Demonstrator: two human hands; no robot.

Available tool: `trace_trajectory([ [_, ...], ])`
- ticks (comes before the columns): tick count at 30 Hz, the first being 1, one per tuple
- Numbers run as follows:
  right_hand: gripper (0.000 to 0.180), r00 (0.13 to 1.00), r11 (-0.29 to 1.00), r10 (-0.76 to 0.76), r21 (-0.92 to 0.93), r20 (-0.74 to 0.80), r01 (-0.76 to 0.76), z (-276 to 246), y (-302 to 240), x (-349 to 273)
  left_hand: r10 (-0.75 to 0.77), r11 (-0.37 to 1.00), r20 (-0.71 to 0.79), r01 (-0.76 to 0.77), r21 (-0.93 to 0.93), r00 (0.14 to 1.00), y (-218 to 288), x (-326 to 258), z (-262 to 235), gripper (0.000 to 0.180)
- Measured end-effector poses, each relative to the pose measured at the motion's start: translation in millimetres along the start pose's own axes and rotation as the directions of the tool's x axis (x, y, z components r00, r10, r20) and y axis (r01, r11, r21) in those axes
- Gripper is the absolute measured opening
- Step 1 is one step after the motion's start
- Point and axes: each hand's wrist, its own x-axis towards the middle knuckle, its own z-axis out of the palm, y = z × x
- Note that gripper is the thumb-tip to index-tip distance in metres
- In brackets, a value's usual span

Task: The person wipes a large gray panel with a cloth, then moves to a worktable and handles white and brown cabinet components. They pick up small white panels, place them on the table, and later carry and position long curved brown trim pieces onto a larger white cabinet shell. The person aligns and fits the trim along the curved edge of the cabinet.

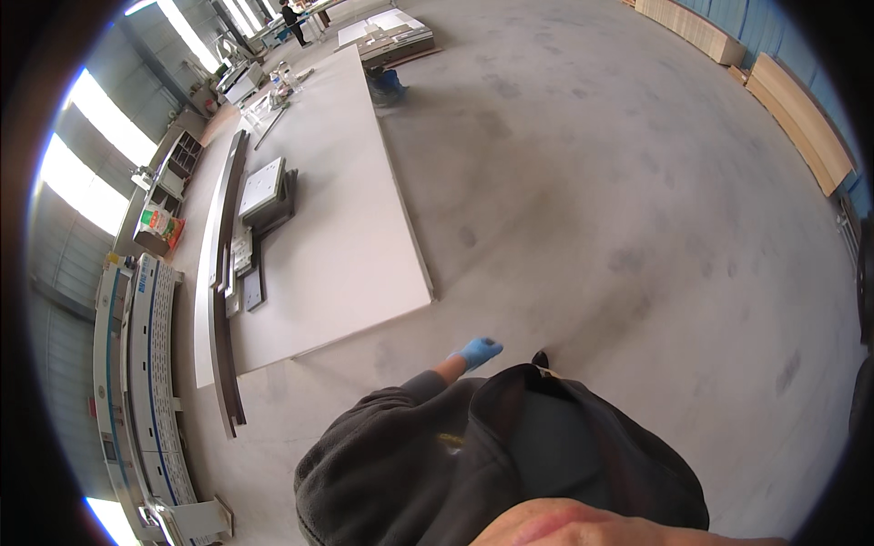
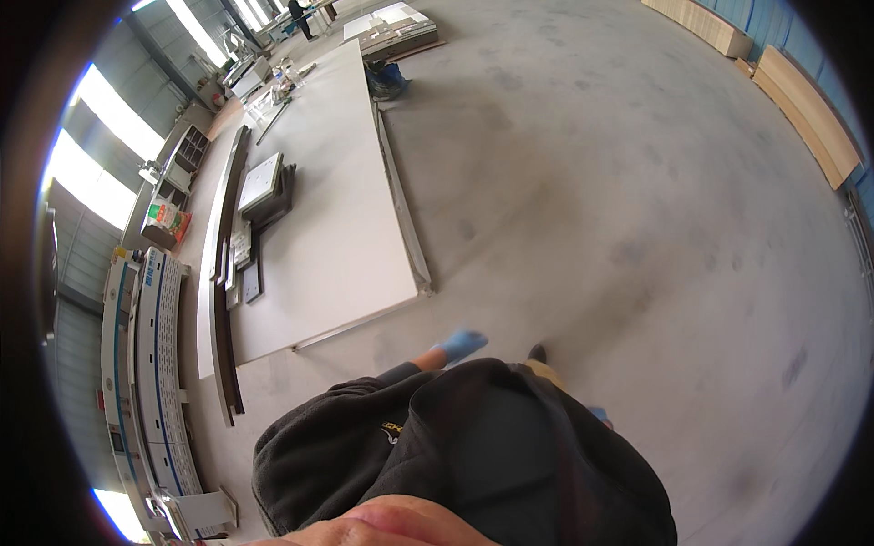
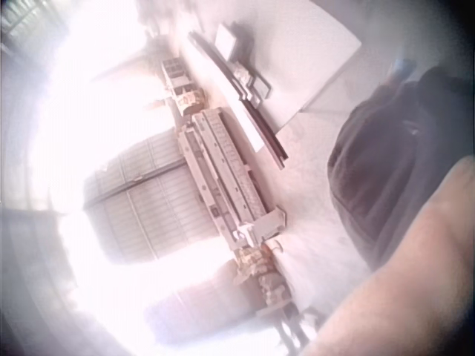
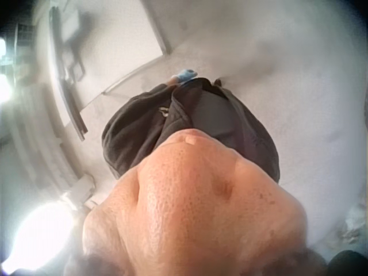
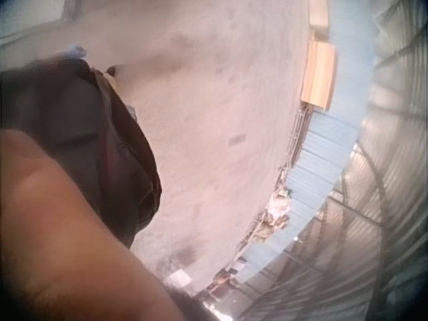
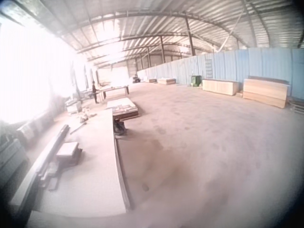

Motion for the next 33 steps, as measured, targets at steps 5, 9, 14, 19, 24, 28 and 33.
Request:
trace_trajectory([
  [5, 0.047, 0.995, 0.873, -0.097, -0.479, 0.020, 0.095, -229, -80, 127, -0.126, 0.990, 0.080, 0.131, -0.056, 0.989, 47, 57, -52, 0.059],
  [9, 0.035, 0.945, 0.962, -0.079, 0.224, -0.317, 0.156, -357, -169, 227, -0.210, 0.939, -0.104, 0.171, -0.300, 0.972, 47, 131, -91, 0.057],
  [14, 0.034, 0.917, 0.926, -0.296, 0.155, -0.267, 0.344, -436, -276, 325, -0.146, 0.987, -0.060, 0.150, 0.058, 0.987, 49, 224, -144, 0.057],
  [19, 0.034, 0.960, 0.951, -0.279, -0.135, 0.012, 0.278, -498, -304, 356, -0.265, 0.959, -0.082, 0.254, -0.126, 0.961, 124, 331, -242, 0.061],
  [24, 0.036, 0.972, 0.954, -0.225, -0.189, 0.072, 0.235, -566, -319, 424, -0.241, 0.953, -0.192, 0.194, -0.233, 0.951, 209, 432, -346, 0.060],
  [28, 0.037, 0.950, 0.902, -0.275, -0.303, 0.144, 0.307, -609, -333, 518, -0.166, 0.937, -0.323, 0.047, -0.346, 0.932, 253, 513, -410, 0.059],
  [33, 0.037, 0.909, 0.811, -0.382, -0.411, 0.166, 0.416, -723, -415, 591, -0.394, 0.780, -0.250, 0.178, -0.600, 0.884, 270, 576, -450, 0.048],
])
